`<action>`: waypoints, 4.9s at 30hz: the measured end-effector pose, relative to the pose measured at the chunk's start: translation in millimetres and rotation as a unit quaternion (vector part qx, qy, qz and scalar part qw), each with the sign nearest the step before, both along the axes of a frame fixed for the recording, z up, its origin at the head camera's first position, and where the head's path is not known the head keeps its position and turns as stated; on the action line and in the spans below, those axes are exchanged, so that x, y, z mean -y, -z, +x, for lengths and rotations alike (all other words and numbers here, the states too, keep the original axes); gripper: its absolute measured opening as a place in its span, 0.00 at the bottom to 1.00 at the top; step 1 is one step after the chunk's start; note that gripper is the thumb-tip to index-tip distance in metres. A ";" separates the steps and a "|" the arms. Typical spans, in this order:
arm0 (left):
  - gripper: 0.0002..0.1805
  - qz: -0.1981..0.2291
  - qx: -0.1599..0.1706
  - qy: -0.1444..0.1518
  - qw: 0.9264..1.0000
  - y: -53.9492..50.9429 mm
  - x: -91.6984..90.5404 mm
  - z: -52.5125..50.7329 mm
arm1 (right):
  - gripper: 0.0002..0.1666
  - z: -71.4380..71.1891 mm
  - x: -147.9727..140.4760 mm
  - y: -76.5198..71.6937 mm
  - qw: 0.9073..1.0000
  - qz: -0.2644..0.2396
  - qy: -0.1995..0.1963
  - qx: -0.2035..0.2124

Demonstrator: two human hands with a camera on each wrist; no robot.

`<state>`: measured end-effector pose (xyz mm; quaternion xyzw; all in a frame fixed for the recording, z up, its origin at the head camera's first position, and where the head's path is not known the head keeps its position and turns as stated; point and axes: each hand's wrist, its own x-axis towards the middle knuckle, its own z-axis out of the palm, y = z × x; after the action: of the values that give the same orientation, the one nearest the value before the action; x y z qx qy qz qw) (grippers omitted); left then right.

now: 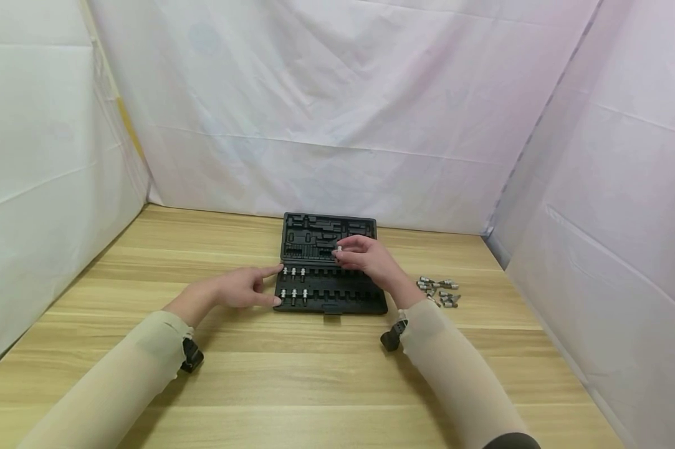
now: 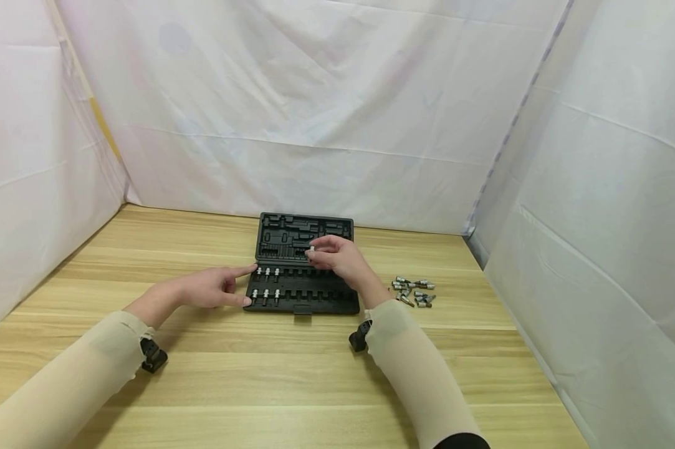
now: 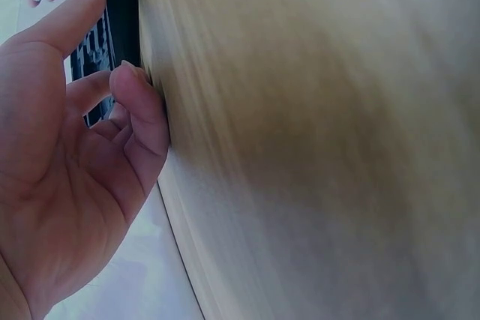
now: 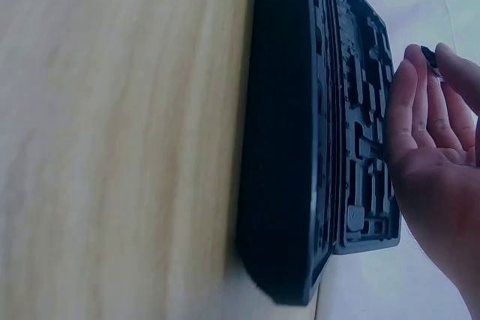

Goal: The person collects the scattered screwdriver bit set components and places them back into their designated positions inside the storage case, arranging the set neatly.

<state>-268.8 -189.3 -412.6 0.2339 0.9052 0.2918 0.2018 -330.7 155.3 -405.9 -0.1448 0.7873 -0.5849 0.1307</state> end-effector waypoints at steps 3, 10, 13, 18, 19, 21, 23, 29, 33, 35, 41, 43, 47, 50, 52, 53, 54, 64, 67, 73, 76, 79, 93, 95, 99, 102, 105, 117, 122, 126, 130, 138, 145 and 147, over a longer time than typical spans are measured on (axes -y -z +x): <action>0.53 -0.002 0.000 -0.002 1.000 0.4 -0.2 -0.1 | 0.23 -1.8 4.3 -0.9 1.000 -0.004 -0.003 -0.002; 0.53 0.002 0.002 0.000 1.000 0.0 -0.3 -0.5 | 0.21 -5.3 12.2 -0.9 1.000 -0.013 -0.013 0.006; 0.53 0.003 0.005 0.001 1.000 0.0 -0.6 -0.7 | 0.21 -8.2 14.2 0.8 1.000 -0.006 -0.015 0.003; 0.54 0.000 0.005 0.001 1.000 0.1 -0.6 -1.0 | 0.20 -12.4 17.9 2.6 0.999 0.039 -0.019 -0.015; 0.54 0.000 0.004 0.001 1.000 -0.1 -0.6 -1.0 | 0.20 -12.8 18.8 2.6 0.998 0.050 -0.020 -0.019; 0.54 -0.001 0.002 0.000 1.000 -0.6 -0.5 -1.0 | 0.19 -13.7 21.6 2.4 0.997 0.067 -0.025 -0.023; 0.53 -0.001 0.002 -0.002 1.000 -0.8 -0.5 -1.1 | 0.18 -14.2 25.1 2.4 0.996 0.078 -0.030 -0.022; 0.53 -0.005 0.002 -0.006 1.000 -1.5 -0.7 -1.0 | 0.12 -15.1 38.2 5.1 0.991 0.123 -0.044 -0.037; 0.52 -0.006 0.002 -0.006 1.000 -1.3 -0.6 -1.3 | 0.10 -15.8 45.9 8.2 0.982 0.169 -0.051 -0.067; 0.52 -0.005 0.003 -0.006 1.000 -1.1 -0.3 -1.5 | 0.09 -15.7 48.7 9.0 0.979 0.183 -0.054 -0.075; 0.53 -0.005 0.004 -0.006 1.000 0.4 1.2 -2.7 | 0.07 -17.0 52.0 10.3 0.970 0.222 -0.053 -0.090; 0.53 -0.003 0.005 -0.005 1.000 0.6 1.2 -2.7 | 0.07 -17.0 52.1 10.1 0.968 0.231 -0.050 -0.089; 0.53 -0.001 0.004 -0.001 1.000 1.0 0.7 -2.8 | 0.08 -16.7 51.6 9.9 0.966 0.238 -0.048 -0.084; 0.53 -0.002 0.006 -0.004 1.000 0.8 0.2 -2.4 | 0.09 -17.1 51.1 9.9 0.967 0.238 -0.051 -0.082; 0.53 -0.003 0.006 -0.006 1.000 0.2 -0.1 -1.8 | 0.09 -17.5 51.0 9.5 0.966 0.239 -0.055 -0.079; 0.53 -0.003 0.006 -0.007 1.000 -0.1 -0.1 -1.4 | 0.09 -17.6 51.0 9.2 0.966 0.240 -0.057 -0.078; 0.53 -0.003 0.005 -0.007 1.000 -0.6 -0.1 -1.1 | 0.09 -17.6 51.2 8.7 0.966 0.241 -0.060 -0.075; 0.52 -0.005 0.001 0.000 1.000 0.9 0.6 -2.2 | 0.09 -18.0 51.7 7.8 0.956 0.270 -0.084 -0.079; 0.52 -0.006 -0.002 0.003 1.000 1.7 1.2 -2.5 | 0.09 -18.6 51.6 8.3 0.953 0.275 -0.091 -0.086; 0.52 -0.007 -0.001 0.003 1.000 1.0 1.3 -1.8 | 0.10 -20.0 47.4 8.1 0.956 0.261 -0.092 -0.095; 0.52 -0.004 0.004 0.001 1.000 0.9 1.0 -1.4 | 0.13 -21.9 45.2 8.4 0.957 0.254 -0.083 -0.109; 0.52 -0.006 0.006 -0.001 1.000 0.7 0.3 -1.0 | 0.18 -24.5 45.2 8.4 0.953 0.262 -0.081 -0.131; 0.52 -0.006 0.002 0.008 1.000 1.1 -6.0 -4.1 | 0.27 -24.8 43.3 11.0 0.937 0.316 -0.085 -0.125; 0.52 -0.004 0.004 0.009 1.000 0.5 -6.1 -4.0 | 0.26 -24.2 44.3 10.1 0.937 0.319 -0.080 -0.118; 0.52 -0.004 0.005 0.008 1.000 -0.8 -4.7 -4.0 | 0.26 -23.9 48.5 8.1 0.936 0.326 -0.070 -0.109; 0.53 -0.007 0.004 0.005 1.000 -1.6 -2.2 -3.1 | 0.26 -24.0 53.1 7.0 0.935 0.332 -0.067 -0.105; 0.53 -0.008 0.004 0.004 1.000 -2.2 0.9 -2.5 | 0.26 -24.7 57.8 6.3 0.935 0.335 -0.064 -0.097; 0.53 -0.006 0.006 0.000 1.000 -0.4 7.1 -2.4 | 0.25 -26.9 67.7 4.3 0.939 0.332 -0.054 -0.069; 0.53 -0.005 0.007 0.001 1.000 -0.6 6.5 -1.8 | 0.24 -24.6 68.6 3.3 0.939 0.333 -0.046 -0.068; 0.54 -0.002 0.007 0.002 1.000 -2.2 6.6 -1.8 | 0.21 -22.5 72.1 1.4 0.939 0.334 -0.033 -0.076; 0.54 0.002 0.005 0.003 1.000 -4.3 6.0 -2.6 | 0.18 -20.0 75.6 -1.4 0.940 0.333 -0.019 -0.076; 0.54 0.006 0.013 0.004 1.000 -5.6 3.4 -2.3 | 0.16 -15.0 78.9 -5.6 0.934 0.351 -0.010 -0.061; 0.54 0.001 0.014 0.002 1.000 -8.4 3.4 -0.5 | 0.14 -12.3 84.9 -12.7 0.929 0.369 -0.002 -0.038; 0.54 0.000 0.015 0.003 1.000 -9.3 3.8 -0.2 | 0.14 -11.5 87.3 -13.8 0.928 0.371 0.007 -0.028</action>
<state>-268.9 -193.1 -403.3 0.2323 0.9013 0.2951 0.2158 -342.2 68.0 -392.1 -0.0968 0.9523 -0.2477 0.1494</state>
